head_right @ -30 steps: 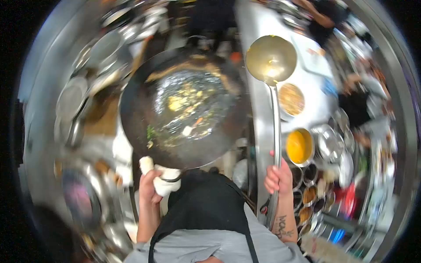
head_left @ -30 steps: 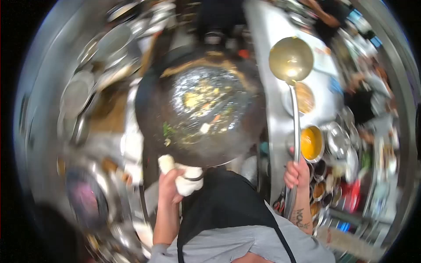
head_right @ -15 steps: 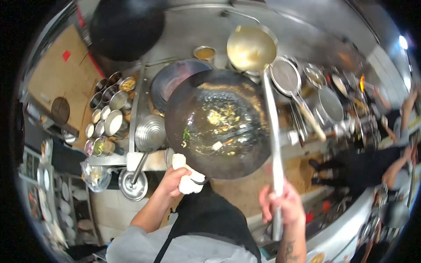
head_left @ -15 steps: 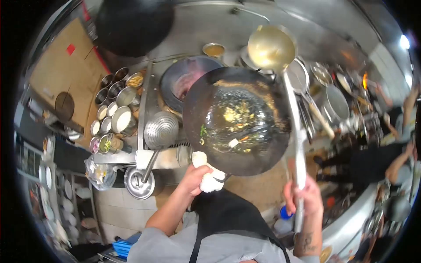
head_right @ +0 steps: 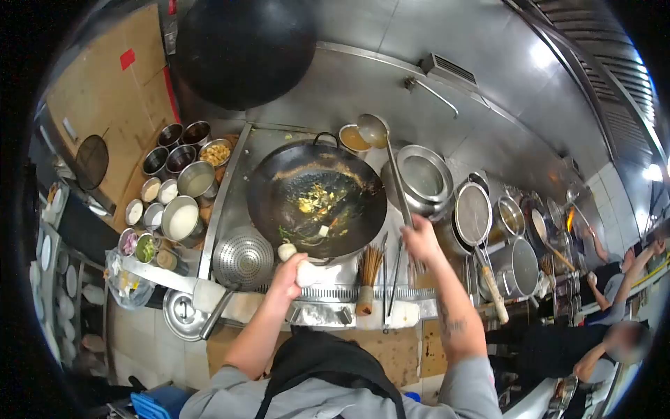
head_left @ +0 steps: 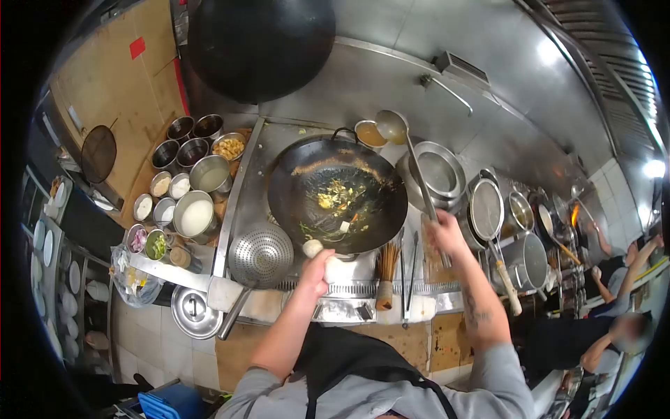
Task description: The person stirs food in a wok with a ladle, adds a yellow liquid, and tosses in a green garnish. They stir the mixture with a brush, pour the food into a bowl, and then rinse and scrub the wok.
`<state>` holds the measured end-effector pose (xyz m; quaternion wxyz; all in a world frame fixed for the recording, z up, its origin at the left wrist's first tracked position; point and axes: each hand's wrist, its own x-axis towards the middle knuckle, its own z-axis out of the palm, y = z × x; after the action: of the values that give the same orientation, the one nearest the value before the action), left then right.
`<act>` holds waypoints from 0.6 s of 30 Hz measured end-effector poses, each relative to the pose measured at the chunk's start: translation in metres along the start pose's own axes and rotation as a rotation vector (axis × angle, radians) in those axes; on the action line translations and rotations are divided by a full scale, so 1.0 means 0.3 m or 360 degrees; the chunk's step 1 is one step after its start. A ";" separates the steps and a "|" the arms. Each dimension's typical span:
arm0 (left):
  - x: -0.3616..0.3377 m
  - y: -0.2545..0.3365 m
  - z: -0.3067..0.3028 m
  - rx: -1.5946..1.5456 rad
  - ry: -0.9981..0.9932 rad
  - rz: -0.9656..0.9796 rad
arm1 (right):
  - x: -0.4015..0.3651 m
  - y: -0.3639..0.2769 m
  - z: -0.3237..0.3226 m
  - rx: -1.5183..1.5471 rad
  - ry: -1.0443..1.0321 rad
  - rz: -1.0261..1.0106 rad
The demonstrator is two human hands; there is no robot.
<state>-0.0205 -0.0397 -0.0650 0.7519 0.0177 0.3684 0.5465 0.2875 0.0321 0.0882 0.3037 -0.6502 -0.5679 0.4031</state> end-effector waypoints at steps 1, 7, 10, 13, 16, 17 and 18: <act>0.050 -0.012 -0.003 -0.0032 0.0025 -0.0037 | 0.143 -0.014 0.011 -0.0223 0.0044 -0.0106; -0.074 -0.039 -0.058 -0.0116 -0.0071 -0.0050 | 0.831 0.099 0.119 -0.1703 -0.0734 -0.0369; -0.352 -0.026 -0.166 -0.0137 -0.0196 0.0017 | 0.848 0.165 0.147 -0.1558 -0.0721 -0.0138; -0.556 -0.055 -0.263 -0.0437 -0.0066 0.0116 | 0.693 0.248 0.100 -0.0704 -0.0317 0.0225; -0.614 -0.096 -0.354 -0.0471 0.0059 0.0285 | 0.480 0.340 0.044 -0.0282 0.0016 0.0237; -0.620 -0.090 -0.369 -0.0475 0.0088 0.0320 | 0.394 0.372 0.043 -0.0404 0.0098 0.0120; -0.603 -0.078 -0.363 -0.0434 0.0056 0.0326 | 0.396 0.486 0.038 -0.0523 0.0165 -0.0056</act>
<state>-0.0879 -0.2410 -0.0576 0.6811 -0.0565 0.3002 0.6654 0.3530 0.1234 -0.0629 0.2291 -0.7010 -0.6211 0.2654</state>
